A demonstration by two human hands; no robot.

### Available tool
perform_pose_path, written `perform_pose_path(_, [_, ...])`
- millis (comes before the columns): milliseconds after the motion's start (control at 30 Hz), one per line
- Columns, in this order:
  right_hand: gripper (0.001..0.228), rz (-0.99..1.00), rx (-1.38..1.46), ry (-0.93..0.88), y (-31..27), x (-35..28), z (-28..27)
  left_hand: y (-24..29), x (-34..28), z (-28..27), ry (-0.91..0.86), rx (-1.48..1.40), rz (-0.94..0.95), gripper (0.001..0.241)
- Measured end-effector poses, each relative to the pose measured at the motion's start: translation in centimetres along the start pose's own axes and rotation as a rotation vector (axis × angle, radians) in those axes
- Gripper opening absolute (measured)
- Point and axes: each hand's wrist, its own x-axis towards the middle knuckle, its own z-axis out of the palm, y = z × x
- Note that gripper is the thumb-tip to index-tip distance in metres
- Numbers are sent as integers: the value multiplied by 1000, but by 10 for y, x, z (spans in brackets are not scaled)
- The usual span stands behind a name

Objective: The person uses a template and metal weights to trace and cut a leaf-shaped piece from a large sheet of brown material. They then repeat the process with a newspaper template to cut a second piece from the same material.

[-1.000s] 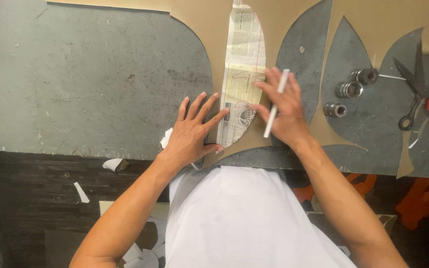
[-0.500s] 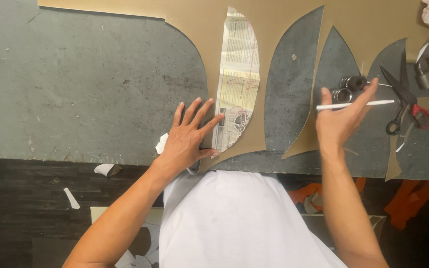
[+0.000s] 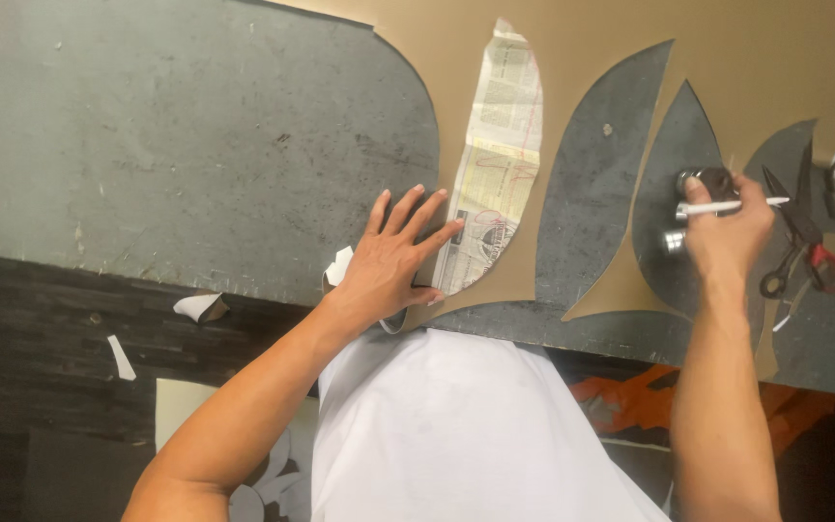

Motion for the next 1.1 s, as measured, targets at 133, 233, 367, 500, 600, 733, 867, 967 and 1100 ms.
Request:
perform_pose_path(133, [46,-77,86,-319,-59,-51,-1,-2,-1,1,34,-8,12,108])
perform_pose_path(233, [49,-423,110,-604,-102,-101,18,-1,0,1,9,-14,-2,108])
perform_pose_path(367, [51,-538,-33,-736,-143,-140,50,0,-2,-2,22,-28,2,106])
perform_pose_path(500, [59,-506,8,-789,-152,-140,48,0,2,-5,10,-15,3,106])
perform_pose_path(600, [58,-485,41,-739,-150,-124,34,1,-1,-5,10,-19,-5,107])
perform_pose_path(733, [51,-298,-64,-699,-151,-106,35,0,0,-6,21,-16,5,106])
perform_pose_path(867, [50,-499,23,-650,-152,-108,53,1,-1,-5,27,-33,4,106])
perform_pose_path(967, [48,-639,59,-578,-153,-109,62,0,-1,-6,31,-23,9,106])
perform_pose_path(1100, [47,-599,1,-517,-154,-86,74,1,-3,-4,35,-23,12,106])
